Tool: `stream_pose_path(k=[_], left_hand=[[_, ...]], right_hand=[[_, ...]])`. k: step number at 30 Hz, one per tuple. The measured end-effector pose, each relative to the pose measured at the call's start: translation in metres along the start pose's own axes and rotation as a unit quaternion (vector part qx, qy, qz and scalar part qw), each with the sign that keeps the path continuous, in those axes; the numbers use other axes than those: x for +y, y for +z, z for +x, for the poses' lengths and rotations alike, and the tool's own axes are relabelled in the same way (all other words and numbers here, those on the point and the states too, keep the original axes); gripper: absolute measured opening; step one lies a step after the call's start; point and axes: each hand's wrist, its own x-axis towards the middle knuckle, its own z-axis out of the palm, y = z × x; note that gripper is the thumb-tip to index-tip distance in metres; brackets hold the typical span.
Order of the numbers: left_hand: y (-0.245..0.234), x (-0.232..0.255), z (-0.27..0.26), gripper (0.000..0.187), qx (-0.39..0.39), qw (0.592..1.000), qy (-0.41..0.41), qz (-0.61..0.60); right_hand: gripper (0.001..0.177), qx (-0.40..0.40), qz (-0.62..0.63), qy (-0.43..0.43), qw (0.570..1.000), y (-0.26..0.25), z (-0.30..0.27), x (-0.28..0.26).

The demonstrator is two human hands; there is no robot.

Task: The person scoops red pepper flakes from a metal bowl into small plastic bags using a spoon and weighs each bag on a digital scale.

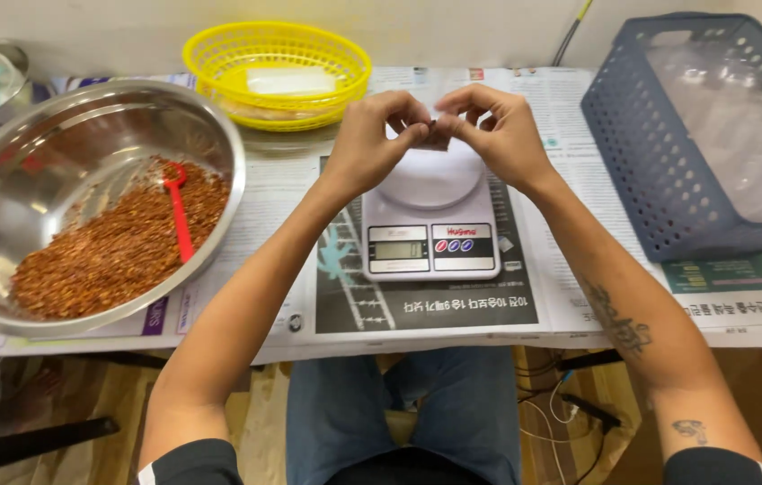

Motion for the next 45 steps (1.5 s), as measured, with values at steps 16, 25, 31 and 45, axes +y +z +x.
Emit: stream_pose_path(k=[16, 25, 31, 45], left_hand=[[-0.007, -0.05, -0.001, 0.037, -0.058, 0.997, -0.034, -0.024], [-0.006, -0.032, -0.019, 0.015, -0.006, 0.999, -0.023, -0.032], [-0.006, -0.025, -0.034, 0.016, -0.011, 0.999, -0.023, 0.034], [-0.009, -0.011, -0.038, 0.016, 0.003, 0.997, -0.012, 0.072]], right_hand=[[0.03, 0.015, -0.09, -0.037, 0.995, 0.01, 0.007, 0.013], [0.028, 0.03, -0.091, -0.013, 0.995, 0.01, -0.01, -0.002], [0.038, 0.004, -0.124, -0.014, 0.992, 0.022, -0.017, 0.01], [0.01, 0.047, -0.094, -0.058, 0.993, 0.03, -0.022, 0.01]])
